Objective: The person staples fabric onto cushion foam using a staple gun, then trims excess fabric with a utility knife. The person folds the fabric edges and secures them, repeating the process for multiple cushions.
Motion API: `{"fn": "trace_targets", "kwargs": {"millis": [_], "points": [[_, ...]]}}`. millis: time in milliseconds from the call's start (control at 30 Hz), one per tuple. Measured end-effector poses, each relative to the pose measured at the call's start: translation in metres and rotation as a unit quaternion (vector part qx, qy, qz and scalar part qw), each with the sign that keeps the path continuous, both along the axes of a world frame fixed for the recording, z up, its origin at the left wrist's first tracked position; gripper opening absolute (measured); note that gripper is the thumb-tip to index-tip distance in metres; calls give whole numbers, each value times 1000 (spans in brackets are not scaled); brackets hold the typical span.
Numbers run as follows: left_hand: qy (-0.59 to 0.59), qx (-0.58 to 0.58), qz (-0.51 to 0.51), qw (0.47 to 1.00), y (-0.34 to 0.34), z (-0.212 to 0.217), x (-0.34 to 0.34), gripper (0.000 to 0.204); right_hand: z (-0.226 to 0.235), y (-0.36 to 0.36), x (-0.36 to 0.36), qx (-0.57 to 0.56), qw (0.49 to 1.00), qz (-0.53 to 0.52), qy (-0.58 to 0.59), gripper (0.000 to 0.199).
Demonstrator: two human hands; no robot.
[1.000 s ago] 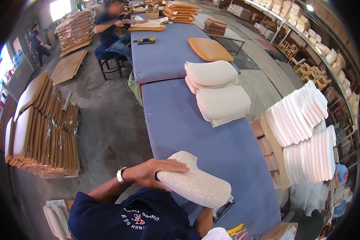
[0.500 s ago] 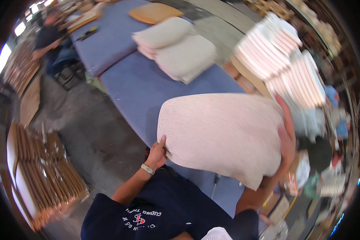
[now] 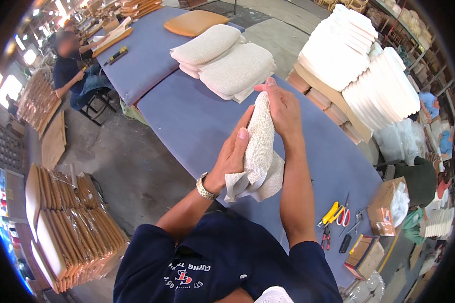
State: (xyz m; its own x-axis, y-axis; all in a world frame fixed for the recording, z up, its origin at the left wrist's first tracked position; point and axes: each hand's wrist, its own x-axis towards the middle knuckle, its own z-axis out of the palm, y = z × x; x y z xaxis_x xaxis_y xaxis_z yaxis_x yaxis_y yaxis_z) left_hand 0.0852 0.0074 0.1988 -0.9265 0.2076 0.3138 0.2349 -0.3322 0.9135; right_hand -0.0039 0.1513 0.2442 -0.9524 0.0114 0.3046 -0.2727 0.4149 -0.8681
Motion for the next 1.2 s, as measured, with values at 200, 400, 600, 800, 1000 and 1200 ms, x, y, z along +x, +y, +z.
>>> {"fn": "trace_targets", "kwargs": {"millis": [200,400,600,800,1000,1200], "points": [[217,-130,96,963,9,-12,2,95,-6,12,-16,-3,999,-19,-45,61],[133,-253,167,944,25,-23,16,111,-24,33,-5,-70,997,30,9,45],[152,-261,165,939,30,-27,20,117,-22,59,58,-119,990,63,45,38],[15,-364,139,921,28,-117,66,126,-31,46,85,39,990,-55,124,41],[16,-441,154,884,18,-98,42,103,-19,48,94,94,964,40,246,60],[53,-514,82,852,3,-41,49,87,-28,57,78,159,962,-76,210,50]]}}
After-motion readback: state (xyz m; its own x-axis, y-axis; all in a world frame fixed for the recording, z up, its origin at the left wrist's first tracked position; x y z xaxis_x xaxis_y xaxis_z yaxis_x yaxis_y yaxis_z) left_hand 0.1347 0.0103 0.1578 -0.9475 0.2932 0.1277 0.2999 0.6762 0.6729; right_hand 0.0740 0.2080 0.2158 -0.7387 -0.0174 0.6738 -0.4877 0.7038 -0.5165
